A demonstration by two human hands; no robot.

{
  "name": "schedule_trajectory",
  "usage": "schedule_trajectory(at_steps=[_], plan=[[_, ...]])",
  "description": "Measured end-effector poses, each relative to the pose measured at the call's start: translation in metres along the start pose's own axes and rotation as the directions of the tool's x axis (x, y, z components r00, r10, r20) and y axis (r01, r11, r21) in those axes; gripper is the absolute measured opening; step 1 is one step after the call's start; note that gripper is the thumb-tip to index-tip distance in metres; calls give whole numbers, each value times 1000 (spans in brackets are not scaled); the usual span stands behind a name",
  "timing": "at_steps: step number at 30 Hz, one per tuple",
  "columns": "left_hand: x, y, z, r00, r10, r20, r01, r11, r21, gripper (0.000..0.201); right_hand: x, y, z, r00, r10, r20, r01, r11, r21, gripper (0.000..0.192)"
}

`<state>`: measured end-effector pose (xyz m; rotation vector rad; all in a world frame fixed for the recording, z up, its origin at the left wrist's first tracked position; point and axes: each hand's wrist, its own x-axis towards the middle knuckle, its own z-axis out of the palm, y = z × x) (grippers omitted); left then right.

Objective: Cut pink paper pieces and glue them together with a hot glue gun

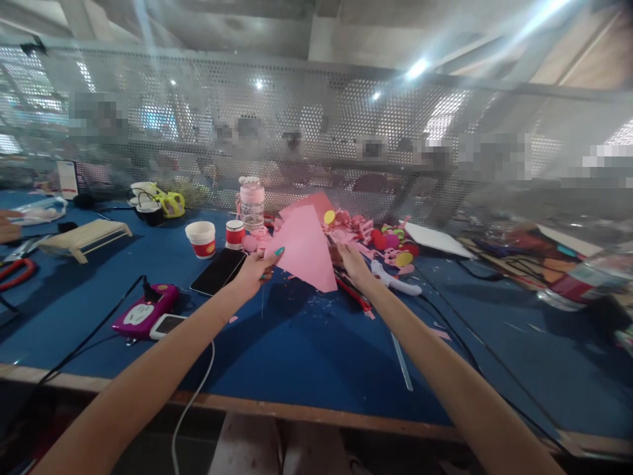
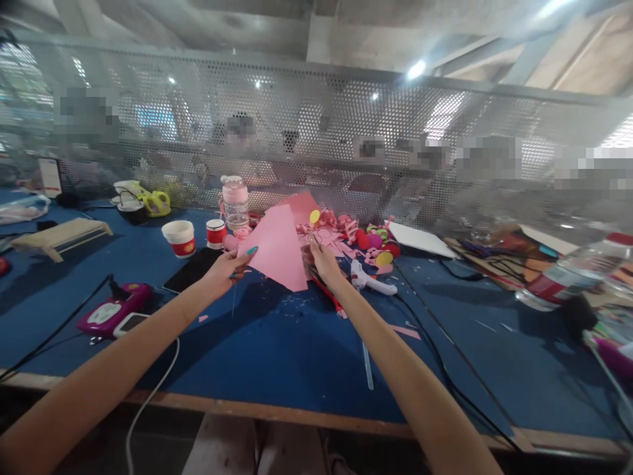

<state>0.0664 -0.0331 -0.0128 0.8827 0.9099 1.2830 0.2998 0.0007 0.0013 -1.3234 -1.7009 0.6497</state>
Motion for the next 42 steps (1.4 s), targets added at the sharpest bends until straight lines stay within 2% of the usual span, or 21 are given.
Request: schedule_trajectory(at_steps=[2,5,9,12,15,18,24,31,35,42], plan=[[-1,-1,1,1000,4,19,-5,999,53,42,-9,-6,2,997,51,49,-56,993,104,54],[-3,-1,3,998,-18,67,9,991,137,41,-22,-14,2,985,118,123,-150,945,291,44],[-6,-1,4,995,-17,98,-5,974,226,39,-40,-19,1,932,295,212,-363,743,562,37],[-6,0,1,997,51,58,-65,959,277,36,-56,-20,5,883,403,241,-465,680,567,33],[-3,1,-2,994,101,35,-107,935,337,33,-69,-19,8,842,428,327,-539,654,532,29],[-1,3,-4,995,82,65,-101,909,404,31,-72,-15,7,843,432,320,-536,623,570,29],[-2,3,0,997,27,76,-61,872,485,28,-66,-3,-5,891,421,170,-435,689,580,41],[-1,-9,0,997,13,82,-53,864,501,31,-69,2,1,902,432,0,-331,691,642,45],[-2,-8,-1,997,50,65,-76,862,502,33,-68,1,-1,912,410,-5,-307,691,655,48],[-3,-5,-1,988,154,12,-140,863,485,28,-74,-4,-2,865,491,104,-472,726,500,41]])
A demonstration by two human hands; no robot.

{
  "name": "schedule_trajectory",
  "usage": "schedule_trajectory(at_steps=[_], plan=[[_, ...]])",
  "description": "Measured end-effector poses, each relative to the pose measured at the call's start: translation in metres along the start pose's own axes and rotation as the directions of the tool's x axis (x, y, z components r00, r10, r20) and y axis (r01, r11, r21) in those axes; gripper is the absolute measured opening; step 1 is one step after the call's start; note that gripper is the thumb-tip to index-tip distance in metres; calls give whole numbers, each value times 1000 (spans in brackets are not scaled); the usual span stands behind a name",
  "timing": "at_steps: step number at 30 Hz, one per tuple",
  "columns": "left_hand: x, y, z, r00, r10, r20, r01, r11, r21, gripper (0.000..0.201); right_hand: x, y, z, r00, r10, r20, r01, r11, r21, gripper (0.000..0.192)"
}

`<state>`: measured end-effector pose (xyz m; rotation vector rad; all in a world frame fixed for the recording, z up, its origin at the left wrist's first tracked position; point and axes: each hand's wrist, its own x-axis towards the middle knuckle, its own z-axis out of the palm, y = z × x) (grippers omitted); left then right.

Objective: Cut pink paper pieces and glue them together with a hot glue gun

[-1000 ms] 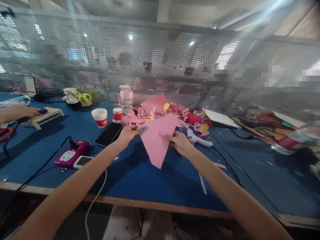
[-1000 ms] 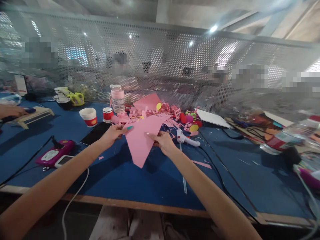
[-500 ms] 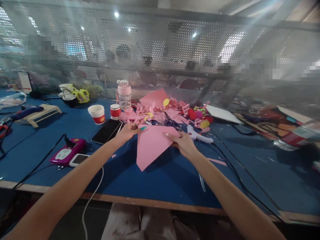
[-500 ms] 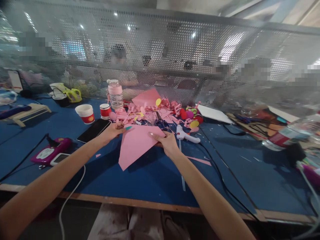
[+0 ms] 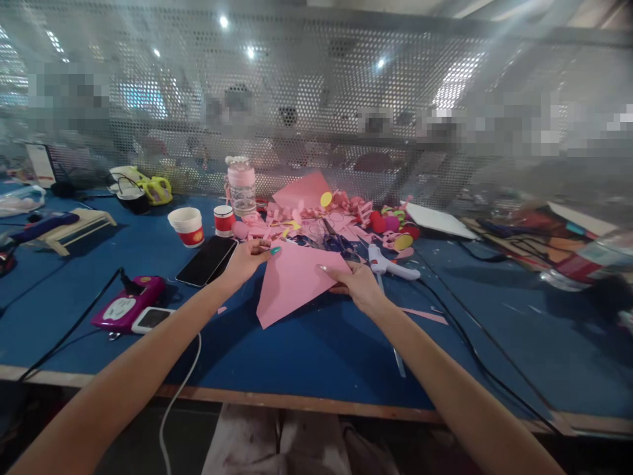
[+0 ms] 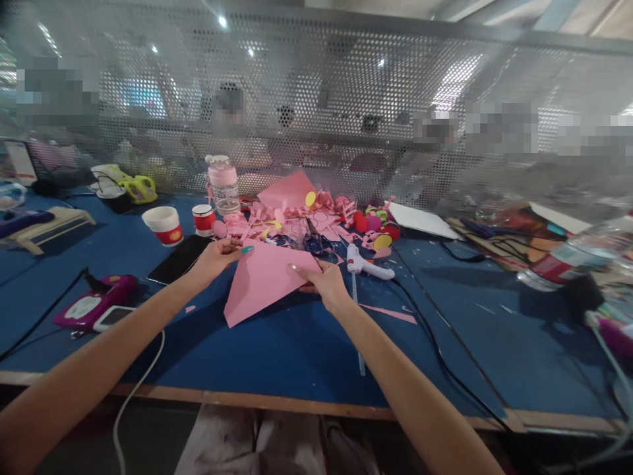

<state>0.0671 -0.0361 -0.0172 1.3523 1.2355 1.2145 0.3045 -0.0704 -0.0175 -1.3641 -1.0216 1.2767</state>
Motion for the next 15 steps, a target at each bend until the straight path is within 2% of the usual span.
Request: schedule_trajectory(at_steps=[6,10,15], plan=[[-1,2,0,1000,9,-4,-9,1000,-8,31,-4,1,2,998,-23,51,31,988,-153,38],[-1,3,0,1000,7,14,-7,1000,-14,37,-6,1,3,996,-14,89,30,984,-178,43],[2,-1,-3,1000,-5,28,5,1000,-16,41,-6,3,4,990,-43,132,64,986,-155,38]])
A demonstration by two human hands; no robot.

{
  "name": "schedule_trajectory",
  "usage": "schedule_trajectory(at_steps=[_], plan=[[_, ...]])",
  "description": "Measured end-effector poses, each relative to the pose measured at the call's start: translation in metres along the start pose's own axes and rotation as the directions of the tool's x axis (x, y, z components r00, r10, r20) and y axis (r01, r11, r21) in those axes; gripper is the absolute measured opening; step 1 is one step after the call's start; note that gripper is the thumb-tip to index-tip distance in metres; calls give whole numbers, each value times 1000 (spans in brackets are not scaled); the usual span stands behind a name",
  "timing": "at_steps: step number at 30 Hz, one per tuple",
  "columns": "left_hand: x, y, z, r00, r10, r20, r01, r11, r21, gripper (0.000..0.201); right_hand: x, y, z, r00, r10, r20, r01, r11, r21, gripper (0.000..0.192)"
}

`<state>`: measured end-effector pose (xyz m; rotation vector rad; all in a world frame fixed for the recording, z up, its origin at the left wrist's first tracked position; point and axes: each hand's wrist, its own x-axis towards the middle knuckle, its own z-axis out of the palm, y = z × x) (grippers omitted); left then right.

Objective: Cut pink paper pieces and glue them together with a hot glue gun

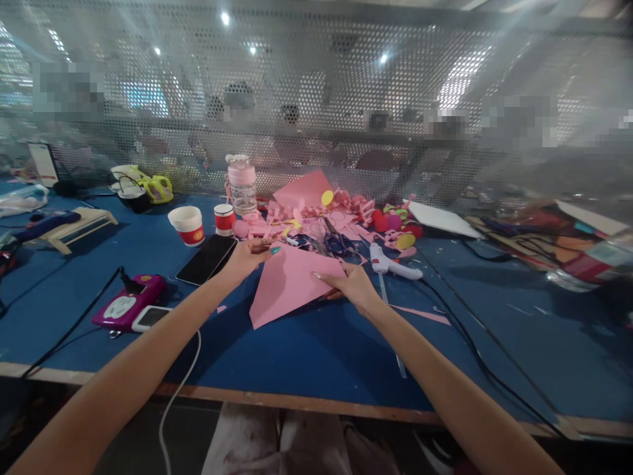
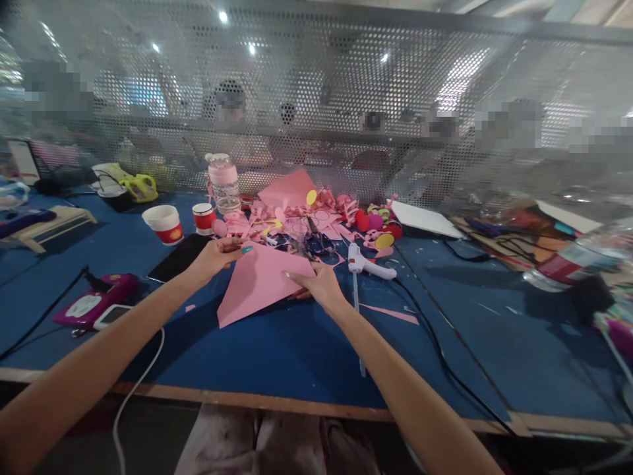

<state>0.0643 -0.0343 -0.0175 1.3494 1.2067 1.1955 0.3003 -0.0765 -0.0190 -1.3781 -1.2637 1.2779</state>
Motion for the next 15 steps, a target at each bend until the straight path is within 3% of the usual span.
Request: schedule_trajectory(at_steps=[9,15], plan=[[6,-1,-4,994,6,-109,-5,1000,11,25,-2,0,4,999,-31,15,31,999,-18,42],[4,5,-5,995,27,-98,-26,1000,15,22,-2,-2,4,1000,-25,10,26,999,-44,43]])
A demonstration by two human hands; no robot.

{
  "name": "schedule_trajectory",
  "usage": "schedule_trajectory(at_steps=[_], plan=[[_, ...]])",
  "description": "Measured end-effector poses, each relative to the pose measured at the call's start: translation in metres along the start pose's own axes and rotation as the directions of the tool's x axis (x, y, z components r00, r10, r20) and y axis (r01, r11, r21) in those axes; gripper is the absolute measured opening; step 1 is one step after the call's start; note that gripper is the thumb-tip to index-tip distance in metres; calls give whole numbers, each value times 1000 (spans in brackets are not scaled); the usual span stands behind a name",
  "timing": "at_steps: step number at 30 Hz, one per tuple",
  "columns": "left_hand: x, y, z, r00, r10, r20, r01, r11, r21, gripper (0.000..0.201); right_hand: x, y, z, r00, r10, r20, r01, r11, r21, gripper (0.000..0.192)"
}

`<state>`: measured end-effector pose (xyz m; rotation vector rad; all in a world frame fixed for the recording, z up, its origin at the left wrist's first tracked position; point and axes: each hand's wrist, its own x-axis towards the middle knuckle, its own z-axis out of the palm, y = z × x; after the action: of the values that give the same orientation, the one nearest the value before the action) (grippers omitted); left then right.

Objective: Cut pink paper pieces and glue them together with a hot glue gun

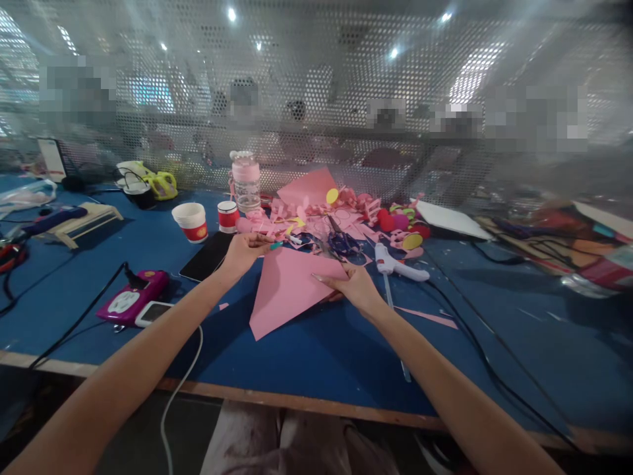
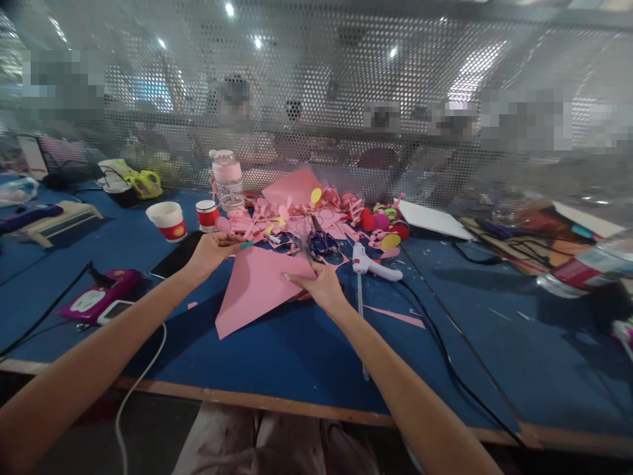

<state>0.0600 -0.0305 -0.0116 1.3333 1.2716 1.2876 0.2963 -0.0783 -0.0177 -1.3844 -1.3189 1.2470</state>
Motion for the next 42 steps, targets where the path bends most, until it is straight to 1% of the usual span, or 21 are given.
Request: schedule_trajectory(at_steps=[4,9,13,18,21,26,29,35,38,42], plan=[[3,-3,-2,999,42,19,-42,999,9,27,1,1,-1,1000,-14,-26,15,999,31,46],[7,-9,-5,994,112,-1,-112,992,65,26,1,1,-2,998,-43,-46,46,997,68,45],[7,-10,-7,986,164,1,-162,976,143,24,2,1,-2,997,-54,-52,57,996,65,46],[5,-9,-7,971,237,31,-237,933,272,17,4,2,-4,996,-89,-17,90,996,26,41],[5,-9,-9,966,254,51,-257,914,313,15,6,1,-9,992,-121,-35,121,993,-12,37],[9,-9,-16,959,282,-8,-262,899,352,16,10,1,-17,984,-141,-111,142,990,-5,37],[10,-11,-16,958,286,-7,-264,895,358,17,11,1,-17,982,-130,-135,133,991,17,38],[8,-15,-8,963,256,85,-270,903,336,29,7,-1,-11,985,-153,-78,155,988,10,36],[7,-15,-6,956,270,118,-294,891,347,27,6,-1,-10,986,-148,-70,149,989,13,36],[6,-13,-8,946,300,119,-323,866,381,26,7,1,-10,987,-149,-56,149,989,5,37]])
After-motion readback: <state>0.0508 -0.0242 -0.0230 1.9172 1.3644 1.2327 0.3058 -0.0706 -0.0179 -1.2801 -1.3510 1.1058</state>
